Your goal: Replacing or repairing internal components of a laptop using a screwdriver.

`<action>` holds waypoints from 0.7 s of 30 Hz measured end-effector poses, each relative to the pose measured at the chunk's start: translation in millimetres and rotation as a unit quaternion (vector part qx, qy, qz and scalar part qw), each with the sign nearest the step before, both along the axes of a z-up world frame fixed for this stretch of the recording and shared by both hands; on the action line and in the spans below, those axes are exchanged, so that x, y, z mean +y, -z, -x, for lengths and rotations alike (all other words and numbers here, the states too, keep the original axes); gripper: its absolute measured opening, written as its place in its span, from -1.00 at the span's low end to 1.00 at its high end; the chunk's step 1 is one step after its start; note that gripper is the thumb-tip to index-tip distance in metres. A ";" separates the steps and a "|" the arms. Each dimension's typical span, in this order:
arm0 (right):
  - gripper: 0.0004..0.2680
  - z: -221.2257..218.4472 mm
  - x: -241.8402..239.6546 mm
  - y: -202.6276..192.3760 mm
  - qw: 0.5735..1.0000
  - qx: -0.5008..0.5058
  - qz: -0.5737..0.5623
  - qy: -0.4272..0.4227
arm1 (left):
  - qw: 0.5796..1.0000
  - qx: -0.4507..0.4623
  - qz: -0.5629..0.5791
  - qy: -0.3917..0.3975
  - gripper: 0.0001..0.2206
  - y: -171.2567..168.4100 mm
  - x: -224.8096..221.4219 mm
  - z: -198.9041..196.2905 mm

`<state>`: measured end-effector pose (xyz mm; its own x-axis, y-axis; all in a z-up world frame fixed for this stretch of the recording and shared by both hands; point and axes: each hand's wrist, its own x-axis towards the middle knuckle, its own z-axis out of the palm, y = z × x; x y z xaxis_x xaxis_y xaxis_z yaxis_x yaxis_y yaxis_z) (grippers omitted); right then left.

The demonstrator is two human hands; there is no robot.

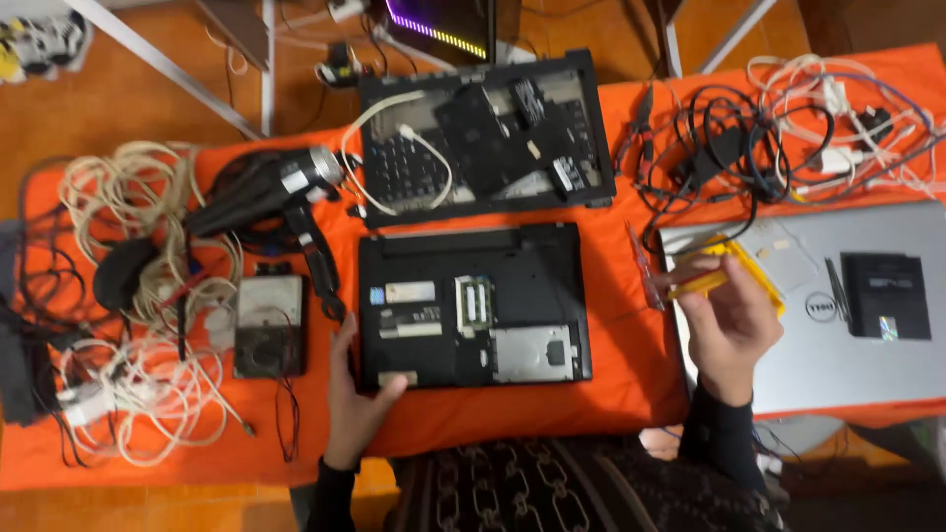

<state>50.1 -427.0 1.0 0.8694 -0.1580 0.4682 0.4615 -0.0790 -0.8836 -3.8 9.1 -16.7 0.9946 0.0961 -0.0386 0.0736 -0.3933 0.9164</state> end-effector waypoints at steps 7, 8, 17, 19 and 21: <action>-0.60 18.8 3.7 -10.4 0.999 -0.037 0.012 0.022 | 0.994 -0.064 -0.076 0.040 -0.20 -7.3 -0.6 0.8; -0.61 23.5 2.4 -8.2 0.998 -0.042 0.018 0.036 | 0.994 -0.078 -0.057 0.052 -0.24 -6.5 0.4 0.9; -0.65 66.8 -38.7 -25.3 0.965 -0.033 0.070 0.251 | 0.992 -0.088 -0.034 0.082 -0.32 3.1 0.6 4.2; -0.65 68.3 -57.7 -20.0 0.957 -0.055 0.111 0.263 | 0.992 -0.082 -0.040 0.085 -0.33 -5.6 0.2 7.1; -0.61 67.1 -86.2 -2.5 0.947 -0.098 0.105 0.288 | 0.990 -0.102 -0.027 0.098 -0.29 -2.0 0.9 5.1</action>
